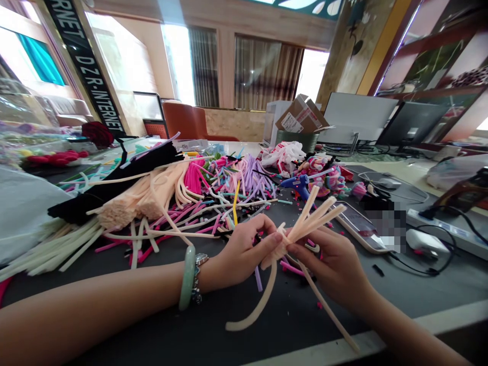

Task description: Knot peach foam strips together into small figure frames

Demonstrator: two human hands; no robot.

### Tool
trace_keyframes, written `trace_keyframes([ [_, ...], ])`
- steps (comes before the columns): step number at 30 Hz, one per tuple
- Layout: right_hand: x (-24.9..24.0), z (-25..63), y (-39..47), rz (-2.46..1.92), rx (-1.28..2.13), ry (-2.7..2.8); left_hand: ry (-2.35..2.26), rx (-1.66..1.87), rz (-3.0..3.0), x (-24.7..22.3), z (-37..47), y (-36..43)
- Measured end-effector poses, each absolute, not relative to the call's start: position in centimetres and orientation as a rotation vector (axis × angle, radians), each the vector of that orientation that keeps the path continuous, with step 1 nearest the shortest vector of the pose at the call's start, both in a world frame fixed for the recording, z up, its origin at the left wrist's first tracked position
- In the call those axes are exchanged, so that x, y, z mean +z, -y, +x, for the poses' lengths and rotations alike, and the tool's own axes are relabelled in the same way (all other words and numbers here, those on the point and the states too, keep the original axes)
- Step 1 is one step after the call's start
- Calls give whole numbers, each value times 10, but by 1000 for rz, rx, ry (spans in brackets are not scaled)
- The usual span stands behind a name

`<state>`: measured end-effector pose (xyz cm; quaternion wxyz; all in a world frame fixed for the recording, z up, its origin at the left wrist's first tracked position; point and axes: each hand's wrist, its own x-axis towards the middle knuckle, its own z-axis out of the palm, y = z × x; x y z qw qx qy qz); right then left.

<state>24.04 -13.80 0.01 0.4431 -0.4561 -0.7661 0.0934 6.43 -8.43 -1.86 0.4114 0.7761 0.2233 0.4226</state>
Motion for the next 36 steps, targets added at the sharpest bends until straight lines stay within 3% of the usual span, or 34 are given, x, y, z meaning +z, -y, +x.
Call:
trace_keyframes([
  [17, -10, 247, 133, -1081, 477, 1805, -535, 1260, 2194, -18, 65, 83],
  [29, -2, 242, 138, -1076, 343, 1720, -518, 1225, 1966, -20, 72, 85],
  [36, -2, 242, 134, -1047, 448, 1750, -537, 1159, 1720, -25, 77, 83],
])
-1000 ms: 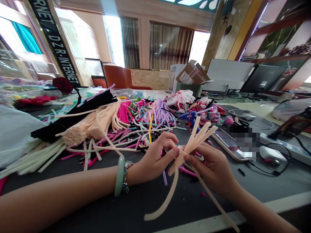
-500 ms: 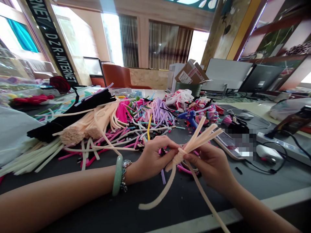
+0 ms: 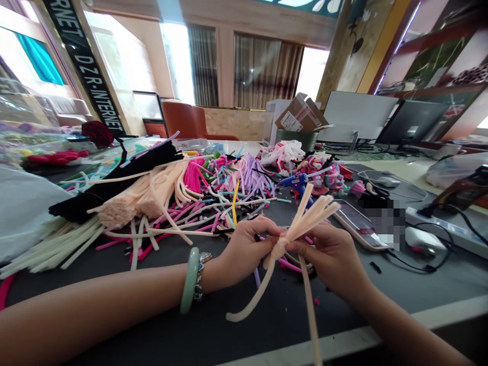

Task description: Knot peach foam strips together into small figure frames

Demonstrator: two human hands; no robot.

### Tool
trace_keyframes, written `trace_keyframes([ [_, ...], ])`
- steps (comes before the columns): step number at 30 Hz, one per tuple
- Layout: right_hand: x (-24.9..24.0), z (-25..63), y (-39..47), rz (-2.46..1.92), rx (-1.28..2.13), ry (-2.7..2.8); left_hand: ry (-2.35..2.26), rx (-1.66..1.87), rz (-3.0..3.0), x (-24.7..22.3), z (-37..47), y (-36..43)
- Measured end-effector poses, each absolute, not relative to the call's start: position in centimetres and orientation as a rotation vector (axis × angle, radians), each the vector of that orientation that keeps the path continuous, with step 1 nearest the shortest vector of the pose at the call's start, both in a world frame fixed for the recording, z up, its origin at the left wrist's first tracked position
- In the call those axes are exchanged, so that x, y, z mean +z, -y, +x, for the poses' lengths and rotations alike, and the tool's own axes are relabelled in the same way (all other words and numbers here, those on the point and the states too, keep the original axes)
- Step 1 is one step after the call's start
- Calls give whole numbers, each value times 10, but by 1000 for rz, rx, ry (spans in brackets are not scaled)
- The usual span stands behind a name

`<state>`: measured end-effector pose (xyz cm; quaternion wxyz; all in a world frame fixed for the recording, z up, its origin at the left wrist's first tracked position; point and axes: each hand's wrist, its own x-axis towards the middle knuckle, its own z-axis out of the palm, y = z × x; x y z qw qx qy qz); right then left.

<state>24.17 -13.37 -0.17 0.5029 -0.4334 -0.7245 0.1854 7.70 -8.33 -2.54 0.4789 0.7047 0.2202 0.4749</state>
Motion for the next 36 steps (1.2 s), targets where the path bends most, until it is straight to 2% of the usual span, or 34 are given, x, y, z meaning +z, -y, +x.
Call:
trace_keyframes([
  [13, -3, 243, 129, -1065, 451, 1709, -417, 961, 1561, -25, 74, 85],
  [22, -9, 244, 127, -1073, 655, 1625, -450, 861, 1724, -15, 71, 91],
  [26, -7, 244, 127, -1127, 682, 1600, -469, 835, 1613, -16, 73, 89],
  [32, -5, 246, 128, -1159, 619, 1608, -448, 816, 1277, -14, 78, 90],
  [36, -2, 244, 134, -1205, 359, 1665, -442, 825, 1148, -12, 80, 90],
])
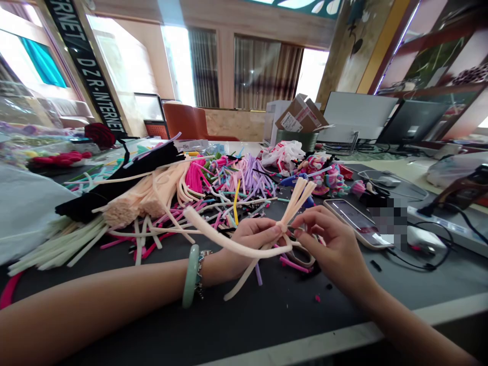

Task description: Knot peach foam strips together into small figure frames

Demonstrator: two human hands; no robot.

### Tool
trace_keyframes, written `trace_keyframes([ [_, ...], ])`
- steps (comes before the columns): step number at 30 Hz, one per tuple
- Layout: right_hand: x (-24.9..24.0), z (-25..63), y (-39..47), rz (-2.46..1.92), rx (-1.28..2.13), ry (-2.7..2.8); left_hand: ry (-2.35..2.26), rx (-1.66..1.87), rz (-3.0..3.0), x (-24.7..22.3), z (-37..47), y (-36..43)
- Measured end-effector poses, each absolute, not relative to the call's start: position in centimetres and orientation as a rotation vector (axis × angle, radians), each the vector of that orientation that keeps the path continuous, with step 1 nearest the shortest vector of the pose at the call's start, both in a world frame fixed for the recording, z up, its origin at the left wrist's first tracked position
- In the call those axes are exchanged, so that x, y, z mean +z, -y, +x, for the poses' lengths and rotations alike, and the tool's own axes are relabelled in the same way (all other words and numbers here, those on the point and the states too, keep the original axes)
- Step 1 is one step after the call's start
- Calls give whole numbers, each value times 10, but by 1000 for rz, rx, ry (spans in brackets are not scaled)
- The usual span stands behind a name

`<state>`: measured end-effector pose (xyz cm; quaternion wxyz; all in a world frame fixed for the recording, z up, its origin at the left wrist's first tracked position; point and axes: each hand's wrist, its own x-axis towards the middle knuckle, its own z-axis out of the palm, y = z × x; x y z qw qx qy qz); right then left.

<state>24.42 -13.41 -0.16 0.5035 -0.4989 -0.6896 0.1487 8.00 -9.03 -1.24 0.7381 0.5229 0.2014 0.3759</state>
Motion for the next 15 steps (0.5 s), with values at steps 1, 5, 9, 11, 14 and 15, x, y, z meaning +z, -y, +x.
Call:
trace_keyframes([
  [1, 0, 243, 136, -1209, 263, 1694, -436, 829, 1138, -13, 80, 90],
  [5, 6, 238, 143, -1141, -29, 1848, -398, 859, 1139, -17, 79, 87],
  [9, 4, 235, 146, -1034, -94, 1998, -372, 876, 1101, -20, 79, 85],
  [11, 1, 236, 146, -986, -106, 2034, -389, 878, 1111, -21, 79, 85],
  [14, -1, 237, 145, -955, -114, 2071, -469, 882, 1184, -21, 78, 83],
  [15, -2, 238, 145, -957, -113, 2087, -491, 884, 1214, -20, 78, 83],
])
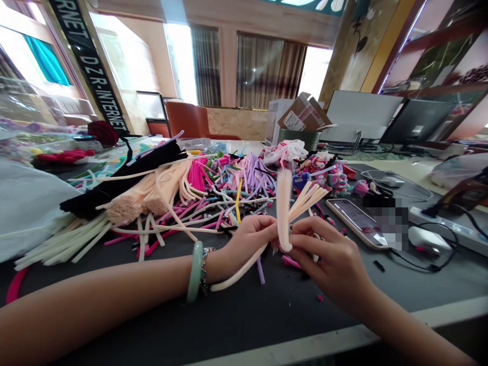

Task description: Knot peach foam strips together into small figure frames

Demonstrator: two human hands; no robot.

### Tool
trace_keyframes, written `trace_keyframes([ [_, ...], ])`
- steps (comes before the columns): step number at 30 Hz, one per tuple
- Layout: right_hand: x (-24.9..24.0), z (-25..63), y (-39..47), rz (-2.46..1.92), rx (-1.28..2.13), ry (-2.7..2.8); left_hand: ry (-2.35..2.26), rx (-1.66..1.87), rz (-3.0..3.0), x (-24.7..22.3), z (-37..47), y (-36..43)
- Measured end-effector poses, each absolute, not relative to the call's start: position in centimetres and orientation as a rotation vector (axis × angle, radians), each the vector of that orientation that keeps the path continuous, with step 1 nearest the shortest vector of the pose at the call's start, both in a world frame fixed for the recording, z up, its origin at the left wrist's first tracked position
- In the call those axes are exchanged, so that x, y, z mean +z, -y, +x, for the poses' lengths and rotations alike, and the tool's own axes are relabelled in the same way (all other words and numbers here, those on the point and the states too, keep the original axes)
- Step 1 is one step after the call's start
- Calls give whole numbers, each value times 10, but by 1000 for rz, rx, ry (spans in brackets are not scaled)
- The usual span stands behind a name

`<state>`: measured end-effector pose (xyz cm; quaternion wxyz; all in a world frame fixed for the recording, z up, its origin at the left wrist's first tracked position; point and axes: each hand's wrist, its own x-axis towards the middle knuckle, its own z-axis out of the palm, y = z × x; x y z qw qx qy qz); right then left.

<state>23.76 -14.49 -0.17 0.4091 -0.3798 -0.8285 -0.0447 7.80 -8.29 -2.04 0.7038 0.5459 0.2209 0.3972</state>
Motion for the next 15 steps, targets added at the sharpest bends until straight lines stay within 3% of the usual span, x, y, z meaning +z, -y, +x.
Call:
trace_keyframes([
  [15, -3, 235, 147, -881, -273, 2246, -709, 913, 1646, -20, 72, 77],
])
